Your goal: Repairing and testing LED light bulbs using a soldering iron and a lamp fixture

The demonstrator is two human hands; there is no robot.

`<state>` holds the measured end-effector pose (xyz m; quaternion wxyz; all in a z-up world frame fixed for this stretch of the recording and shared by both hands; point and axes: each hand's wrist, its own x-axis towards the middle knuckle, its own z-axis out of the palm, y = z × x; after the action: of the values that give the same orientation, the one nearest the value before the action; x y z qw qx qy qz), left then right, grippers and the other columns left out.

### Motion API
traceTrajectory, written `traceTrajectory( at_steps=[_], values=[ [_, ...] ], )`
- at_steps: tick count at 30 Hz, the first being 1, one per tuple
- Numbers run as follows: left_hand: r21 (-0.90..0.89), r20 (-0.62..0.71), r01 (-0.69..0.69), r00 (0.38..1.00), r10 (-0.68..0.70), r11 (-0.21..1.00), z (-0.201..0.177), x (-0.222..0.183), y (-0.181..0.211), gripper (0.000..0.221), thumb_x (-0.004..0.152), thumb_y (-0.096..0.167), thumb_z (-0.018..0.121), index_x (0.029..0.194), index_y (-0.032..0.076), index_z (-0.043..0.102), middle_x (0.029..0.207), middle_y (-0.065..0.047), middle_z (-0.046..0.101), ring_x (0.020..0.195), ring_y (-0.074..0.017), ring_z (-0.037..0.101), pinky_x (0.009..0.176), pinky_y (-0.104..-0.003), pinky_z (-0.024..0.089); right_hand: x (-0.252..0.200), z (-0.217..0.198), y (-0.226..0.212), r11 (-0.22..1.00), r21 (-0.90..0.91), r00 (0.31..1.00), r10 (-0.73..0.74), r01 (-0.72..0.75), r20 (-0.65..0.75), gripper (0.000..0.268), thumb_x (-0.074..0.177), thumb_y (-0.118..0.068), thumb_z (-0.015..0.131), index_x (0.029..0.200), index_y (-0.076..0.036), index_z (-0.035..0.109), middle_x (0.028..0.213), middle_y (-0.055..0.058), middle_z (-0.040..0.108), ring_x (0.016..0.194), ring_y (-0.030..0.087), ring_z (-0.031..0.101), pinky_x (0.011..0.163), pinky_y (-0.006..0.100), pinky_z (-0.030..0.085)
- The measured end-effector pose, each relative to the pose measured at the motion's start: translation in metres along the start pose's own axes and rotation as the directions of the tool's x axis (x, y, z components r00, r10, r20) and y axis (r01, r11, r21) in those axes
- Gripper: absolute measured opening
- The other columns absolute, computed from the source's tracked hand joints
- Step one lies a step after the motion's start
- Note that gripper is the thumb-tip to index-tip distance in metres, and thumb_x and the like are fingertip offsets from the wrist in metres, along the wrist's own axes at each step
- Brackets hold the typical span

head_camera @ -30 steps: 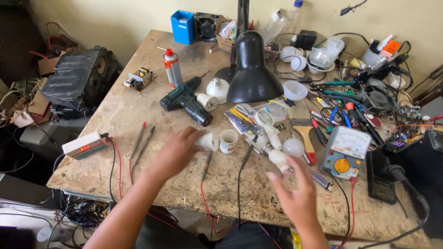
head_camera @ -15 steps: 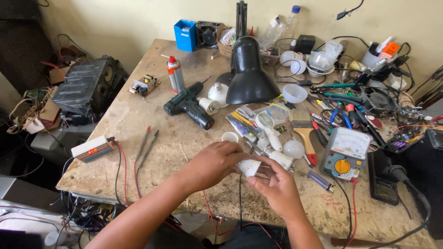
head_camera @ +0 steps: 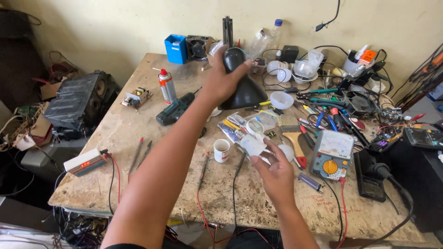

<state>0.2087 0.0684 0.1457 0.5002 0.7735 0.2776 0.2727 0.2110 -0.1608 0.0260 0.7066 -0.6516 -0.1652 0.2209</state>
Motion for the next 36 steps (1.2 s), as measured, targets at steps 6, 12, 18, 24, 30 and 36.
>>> traceTrajectory(
  at_steps=[6,12,18,24,30,36],
  values=[
    [-0.137,-0.046,0.185,0.98,-0.193,0.973,-0.004,0.025,0.021,0.106,0.067,0.068,0.063,0.152,0.016,0.026,0.135,-0.022,0.06,0.104,-0.0329,0.07,0.086,-0.043,0.06,0.028,0.02,0.008,0.851,-0.089,0.851,-0.523,0.518,-0.044,0.057,0.087,-0.01,0.077,0.136,0.006,0.054,0.131,0.025,0.064,0.12,0.035,0.068,0.106,0.039,0.062],
    [-0.145,-0.02,0.212,0.976,-0.217,0.966,-0.001,0.033,0.027,0.119,0.066,0.065,0.065,0.162,0.017,0.015,0.145,-0.02,0.055,0.113,-0.0328,0.069,0.091,-0.043,0.06,0.074,0.059,0.009,0.594,-0.196,0.577,-0.804,0.78,-0.14,0.055,0.09,0.0,0.082,0.138,0.004,0.055,0.136,0.025,0.056,0.121,0.036,0.067,0.108,0.039,0.063],
    [-0.156,-0.01,0.242,0.969,-0.246,0.958,-0.002,0.024,0.033,0.103,0.072,0.062,0.064,0.156,0.015,0.024,0.133,-0.02,0.059,0.106,-0.0331,0.069,0.088,-0.046,0.061,0.092,0.076,-0.002,0.456,-0.298,0.424,-0.89,0.839,-0.168,0.053,0.09,-0.01,0.085,0.134,0.002,0.057,0.129,0.018,0.062,0.117,0.029,0.067,0.104,0.037,0.063],
    [-0.194,-0.049,0.193,0.977,-0.206,0.962,0.021,0.01,0.028,0.083,0.077,0.058,0.066,0.141,0.012,0.039,0.122,-0.017,0.064,0.096,-0.0289,0.07,0.085,-0.041,0.062,0.111,0.079,0.001,0.403,-0.343,0.355,-0.914,0.849,-0.197,0.05,0.089,-0.006,0.081,0.134,0.0,0.06,0.133,0.016,0.061,0.113,0.028,0.072,0.102,0.037,0.062],
    [-0.043,-0.108,0.202,0.973,-0.205,0.979,0.026,0.0,0.027,0.091,0.074,0.068,0.058,0.144,0.014,0.038,0.137,-0.018,0.062,0.118,-0.0382,0.065,0.097,-0.051,0.049,0.118,0.082,0.009,0.672,0.07,0.663,-0.699,0.737,-0.27,0.05,0.088,0.004,0.077,0.135,0.002,0.059,0.124,0.015,0.068,0.105,0.024,0.07,0.093,0.038,0.061],
    [0.034,-0.094,0.171,0.981,-0.168,0.985,0.029,0.006,0.008,0.085,0.08,0.079,0.059,0.142,0.025,0.036,0.13,-0.016,0.068,0.13,-0.0364,0.062,0.11,-0.047,0.047,0.121,0.082,-0.002,0.81,0.477,0.939,-0.267,0.34,-0.217,0.044,0.1,-0.016,0.056,0.142,-0.009,0.047,0.101,0.013,0.067,0.088,0.025,0.071,0.087,0.045,0.065]
  ],
)
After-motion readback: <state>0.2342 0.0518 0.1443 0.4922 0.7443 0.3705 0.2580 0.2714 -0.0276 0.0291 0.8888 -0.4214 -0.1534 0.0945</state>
